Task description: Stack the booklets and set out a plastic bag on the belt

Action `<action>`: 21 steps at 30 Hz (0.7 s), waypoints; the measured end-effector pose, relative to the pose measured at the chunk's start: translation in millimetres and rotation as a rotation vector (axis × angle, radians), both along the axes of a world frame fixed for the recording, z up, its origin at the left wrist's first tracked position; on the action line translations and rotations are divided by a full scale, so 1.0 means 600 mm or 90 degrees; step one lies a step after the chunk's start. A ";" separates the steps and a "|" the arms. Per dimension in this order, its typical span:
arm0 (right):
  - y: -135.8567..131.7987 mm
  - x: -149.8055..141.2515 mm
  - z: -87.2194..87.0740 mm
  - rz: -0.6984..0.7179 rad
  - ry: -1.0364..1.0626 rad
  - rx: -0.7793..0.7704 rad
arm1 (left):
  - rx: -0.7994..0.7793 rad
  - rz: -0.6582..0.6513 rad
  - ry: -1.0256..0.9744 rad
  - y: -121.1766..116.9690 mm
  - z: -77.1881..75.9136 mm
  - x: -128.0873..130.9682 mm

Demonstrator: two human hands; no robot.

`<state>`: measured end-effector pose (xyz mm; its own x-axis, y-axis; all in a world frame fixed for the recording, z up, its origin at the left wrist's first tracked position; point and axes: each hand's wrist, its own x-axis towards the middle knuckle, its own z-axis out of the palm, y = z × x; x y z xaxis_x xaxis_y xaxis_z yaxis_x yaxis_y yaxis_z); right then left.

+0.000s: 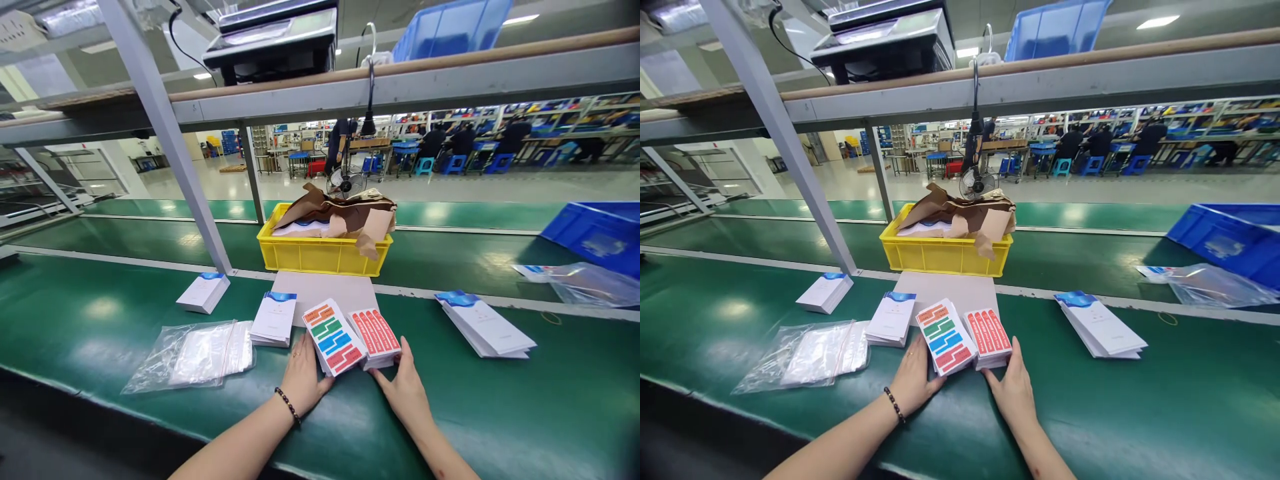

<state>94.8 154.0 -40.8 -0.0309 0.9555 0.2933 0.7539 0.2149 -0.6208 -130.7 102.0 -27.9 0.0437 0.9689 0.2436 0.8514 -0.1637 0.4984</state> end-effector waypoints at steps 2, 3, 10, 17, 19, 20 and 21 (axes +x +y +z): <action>0.004 -0.001 0.001 -0.001 -0.002 -0.009 | 0.009 0.007 0.016 -0.002 -0.003 -0.013; 0.006 -0.004 0.003 -0.002 -0.003 -0.012 | 0.008 0.017 0.024 -0.004 -0.005 -0.018; 0.018 -0.051 0.021 0.041 0.016 0.011 | -0.006 0.066 0.058 -0.006 -0.020 -0.027; -0.084 0.016 0.048 0.074 0.096 -0.025 | 0.071 -0.033 0.210 -0.093 -0.042 -0.062; -0.147 0.052 0.062 0.154 0.155 -0.133 | 0.089 -0.087 0.285 -0.129 -0.037 -0.085; -0.179 0.068 0.070 0.193 0.167 -0.221 | 0.084 -0.127 0.317 -0.142 -0.031 -0.097; -0.207 0.081 0.079 0.217 0.162 -0.317 | 0.086 -0.180 0.344 -0.153 -0.025 -0.107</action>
<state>143.7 29.9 6.5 -0.3444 0.9279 -0.1430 0.5106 0.0573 -0.8579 -195.1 10.2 -42.6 0.4447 0.8644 0.2347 0.8922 -0.4504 -0.0316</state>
